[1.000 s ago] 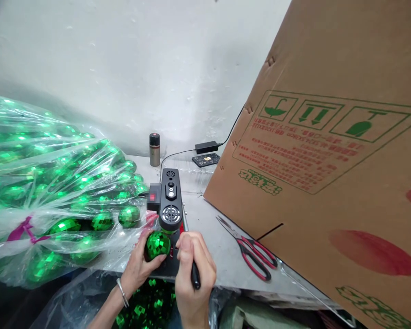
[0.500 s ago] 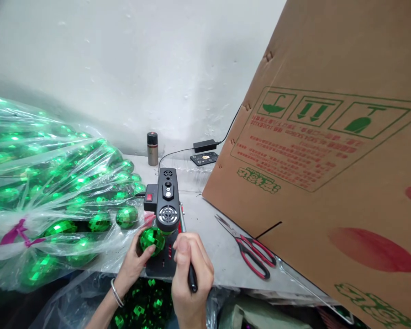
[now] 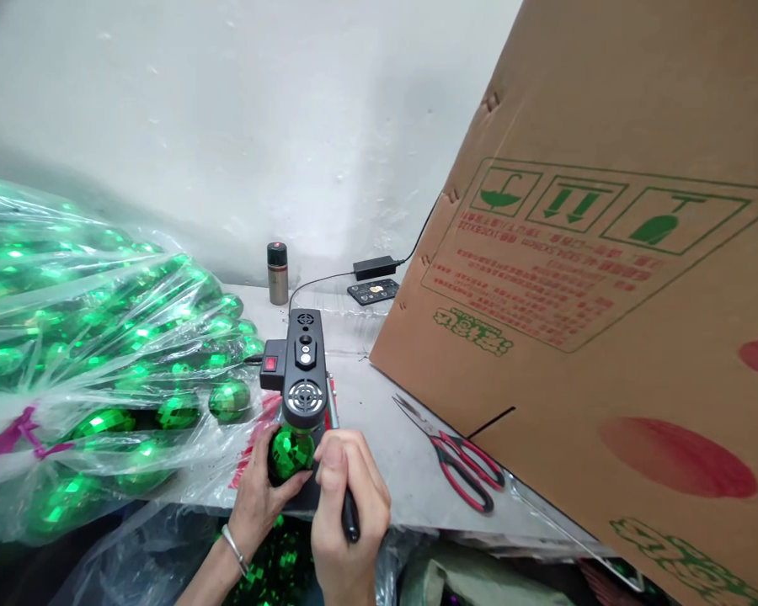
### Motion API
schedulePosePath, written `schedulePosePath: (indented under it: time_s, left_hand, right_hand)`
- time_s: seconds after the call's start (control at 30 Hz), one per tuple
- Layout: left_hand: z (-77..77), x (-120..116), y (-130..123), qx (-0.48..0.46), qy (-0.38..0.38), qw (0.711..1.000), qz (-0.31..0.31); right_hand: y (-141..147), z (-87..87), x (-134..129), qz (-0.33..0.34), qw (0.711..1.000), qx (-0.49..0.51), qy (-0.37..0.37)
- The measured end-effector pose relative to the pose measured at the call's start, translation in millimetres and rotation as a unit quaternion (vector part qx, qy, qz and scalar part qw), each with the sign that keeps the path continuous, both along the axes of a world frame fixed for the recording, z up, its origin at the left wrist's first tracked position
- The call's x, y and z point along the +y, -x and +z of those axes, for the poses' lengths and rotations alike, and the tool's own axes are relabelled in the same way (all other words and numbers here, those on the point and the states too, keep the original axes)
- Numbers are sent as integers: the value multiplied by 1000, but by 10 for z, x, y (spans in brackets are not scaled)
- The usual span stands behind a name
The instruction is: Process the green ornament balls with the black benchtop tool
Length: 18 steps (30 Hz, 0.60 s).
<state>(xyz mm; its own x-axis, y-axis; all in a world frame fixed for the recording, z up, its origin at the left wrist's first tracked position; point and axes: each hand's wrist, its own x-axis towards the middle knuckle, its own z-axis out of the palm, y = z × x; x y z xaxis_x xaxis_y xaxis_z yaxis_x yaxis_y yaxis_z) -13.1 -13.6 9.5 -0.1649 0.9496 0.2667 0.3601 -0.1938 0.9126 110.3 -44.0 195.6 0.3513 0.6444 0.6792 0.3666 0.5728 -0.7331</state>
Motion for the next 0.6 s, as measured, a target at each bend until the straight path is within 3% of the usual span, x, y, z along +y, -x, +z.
schedulePosePath:
  time_s: [0.37, 0.6]
  left_hand:
    - [-32, -68, 121, 28, -15, 997, -73]
    - [139, 115, -15, 10, -6, 996, -84]
  right_hand:
    - [11, 26, 11, 1, 1000, 7, 0]
    - [7, 33, 7, 1, 1000, 3, 1]
